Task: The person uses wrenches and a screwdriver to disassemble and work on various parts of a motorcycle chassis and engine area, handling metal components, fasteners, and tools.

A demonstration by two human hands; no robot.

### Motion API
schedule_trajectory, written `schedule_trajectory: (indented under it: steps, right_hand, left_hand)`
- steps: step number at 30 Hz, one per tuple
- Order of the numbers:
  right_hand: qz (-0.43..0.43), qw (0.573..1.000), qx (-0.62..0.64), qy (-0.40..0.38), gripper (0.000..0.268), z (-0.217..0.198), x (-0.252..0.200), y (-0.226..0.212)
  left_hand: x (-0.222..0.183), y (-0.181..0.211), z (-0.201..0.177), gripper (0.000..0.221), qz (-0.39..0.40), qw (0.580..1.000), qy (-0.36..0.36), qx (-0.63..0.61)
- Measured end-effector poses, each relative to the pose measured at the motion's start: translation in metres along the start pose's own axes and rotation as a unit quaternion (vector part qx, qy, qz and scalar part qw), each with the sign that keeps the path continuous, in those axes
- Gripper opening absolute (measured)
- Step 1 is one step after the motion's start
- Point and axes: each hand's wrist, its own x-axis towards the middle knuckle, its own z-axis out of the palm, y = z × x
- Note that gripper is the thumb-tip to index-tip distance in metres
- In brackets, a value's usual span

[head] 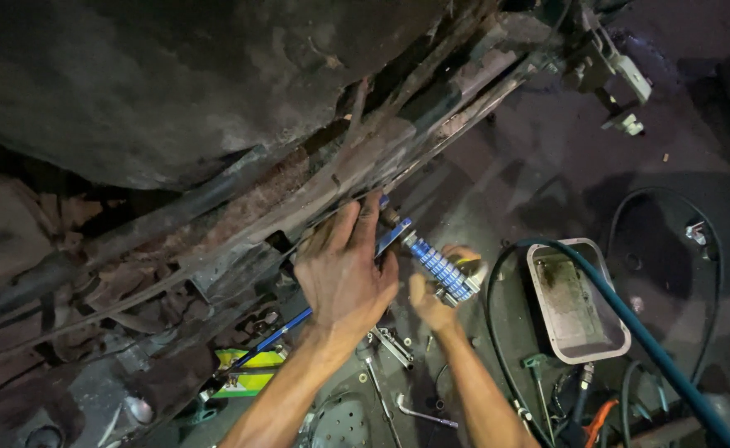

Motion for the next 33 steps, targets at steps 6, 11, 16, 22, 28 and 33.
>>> schedule_trajectory:
  steps: [6, 11, 16, 22, 28, 33]
  right_hand:
    - [0.166, 0.986, -0.012, -0.03, 0.02, 0.015, -0.082, 0.015]
    - [0.16, 0.985, 0.059, -0.004, 0.046, 0.018, -0.039, -0.082]
    - [0.252, 0.96, 0.121, 0.004, 0.027, 0.018, -0.069, -0.089]
    - [0.435, 0.9, 0.022, 0.004, 0.041, 0.015, -0.081, -0.127]
    - [0.485, 0.873, 0.053, 0.023, 0.037, 0.013, -0.087, -0.145]
    - [0.537, 0.842, 0.05, 0.016, 0.053, 0.015, -0.069, -0.149]
  left_hand:
    - [-0.001, 0.003, -0.001, 0.075, -0.007, 1.0, 0.022, -0.015]
    - [-0.009, 0.0, 0.007, 0.083, -0.019, 1.0, 0.008, -0.018]
    - [-0.009, 0.0, 0.002, 0.081, -0.031, 0.999, -0.041, -0.012]
    - [-0.012, 0.0, 0.003, 0.085, -0.042, 0.996, -0.074, 0.02]
    - [-0.008, 0.005, 0.002, 0.087, -0.042, 0.995, -0.09, 0.03]
    - [-0.001, 0.006, -0.001, 0.083, -0.031, 0.997, -0.07, 0.028]
